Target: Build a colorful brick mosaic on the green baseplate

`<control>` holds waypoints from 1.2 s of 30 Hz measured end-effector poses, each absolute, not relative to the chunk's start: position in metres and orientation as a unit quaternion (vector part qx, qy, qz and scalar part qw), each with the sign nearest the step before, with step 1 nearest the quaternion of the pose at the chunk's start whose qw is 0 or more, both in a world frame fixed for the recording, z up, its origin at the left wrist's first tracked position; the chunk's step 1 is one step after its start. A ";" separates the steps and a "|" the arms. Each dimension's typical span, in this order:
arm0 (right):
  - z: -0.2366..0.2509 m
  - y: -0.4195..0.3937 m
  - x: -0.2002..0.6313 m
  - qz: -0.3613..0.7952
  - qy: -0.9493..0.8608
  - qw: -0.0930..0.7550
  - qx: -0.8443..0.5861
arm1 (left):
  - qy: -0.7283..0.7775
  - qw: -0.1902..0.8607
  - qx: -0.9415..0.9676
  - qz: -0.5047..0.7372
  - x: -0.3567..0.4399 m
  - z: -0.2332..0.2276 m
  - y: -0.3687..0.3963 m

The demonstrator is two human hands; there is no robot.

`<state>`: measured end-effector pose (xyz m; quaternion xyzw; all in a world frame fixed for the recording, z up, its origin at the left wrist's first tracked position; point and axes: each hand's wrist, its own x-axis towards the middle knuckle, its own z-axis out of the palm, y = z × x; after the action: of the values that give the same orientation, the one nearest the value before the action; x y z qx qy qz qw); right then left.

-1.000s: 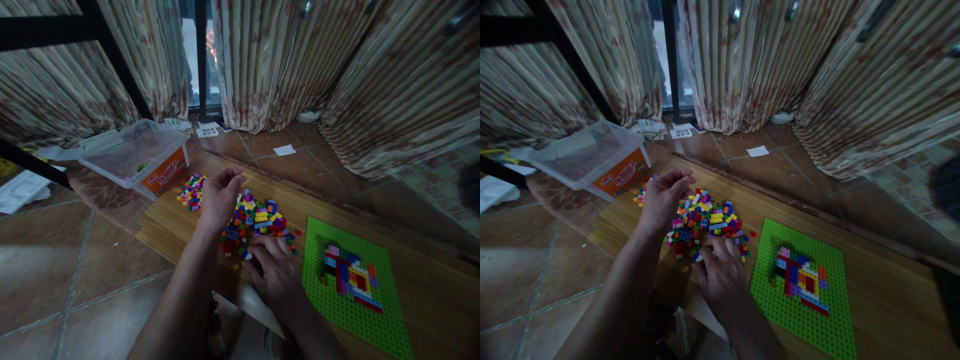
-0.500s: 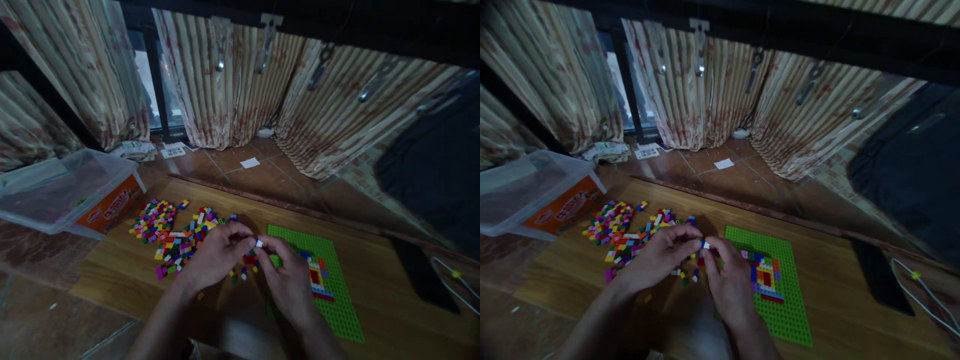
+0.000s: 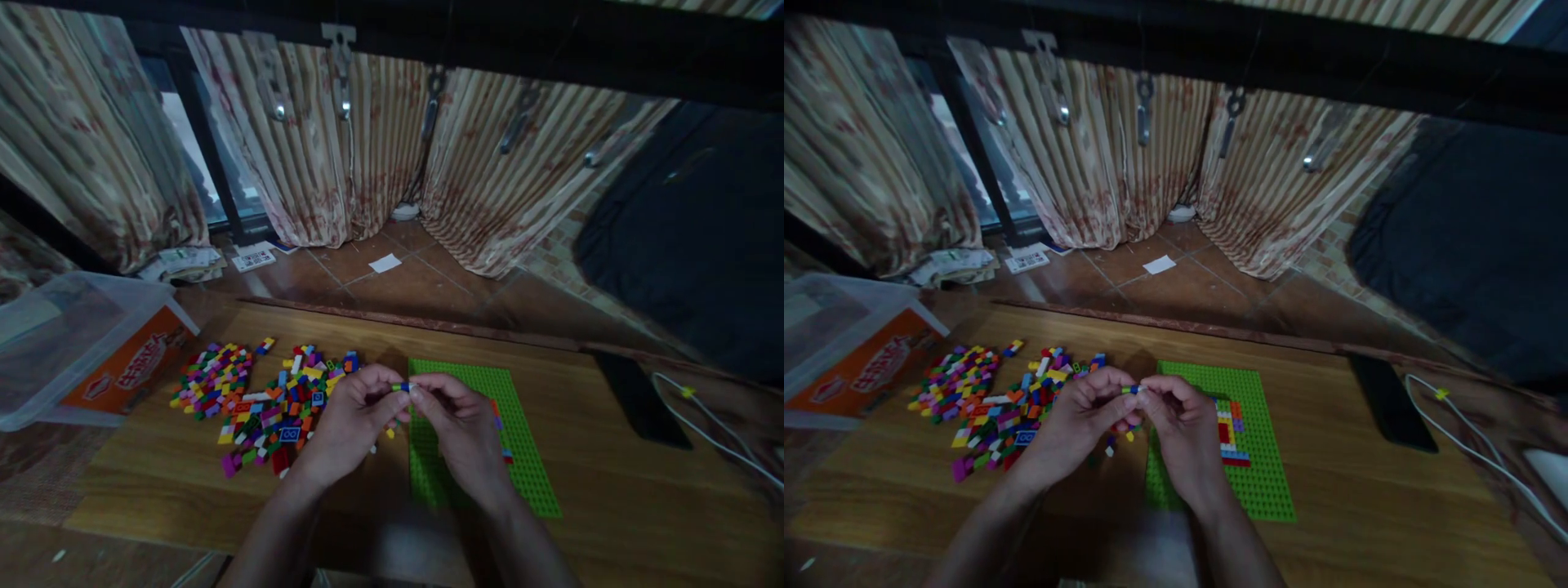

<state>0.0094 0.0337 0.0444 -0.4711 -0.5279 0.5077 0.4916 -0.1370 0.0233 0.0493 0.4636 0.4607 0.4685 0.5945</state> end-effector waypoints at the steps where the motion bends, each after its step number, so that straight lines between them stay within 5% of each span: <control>1: 0.044 0.034 0.011 0.514 -0.521 0.492 -0.470 | 0.462 0.597 0.463 0.465 -0.136 0.050 0.023; 12: 0.049 0.039 0.023 0.600 -0.440 0.515 -0.427 | 0.434 0.644 0.411 0.477 -0.127 0.051 0.023; 19: 0.050 0.063 0.103 0.389 -0.506 0.508 -0.578 | 0.496 0.600 0.423 0.463 -0.126 0.048 0.028; 27: 0.034 0.061 0.132 0.234 -0.726 0.285 -0.581 | 0.575 0.372 0.650 0.329 -0.131 0.038 0.027; 36: 0.027 0.065 0.130 0.200 -0.787 0.265 -0.520 | 0.626 0.139 0.741 0.199 -0.137 0.042 0.031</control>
<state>0.1301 0.0649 0.0275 -0.5196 -0.7874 0.1999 0.2646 -0.1369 0.0307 0.0416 0.7409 0.6261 0.1991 0.1392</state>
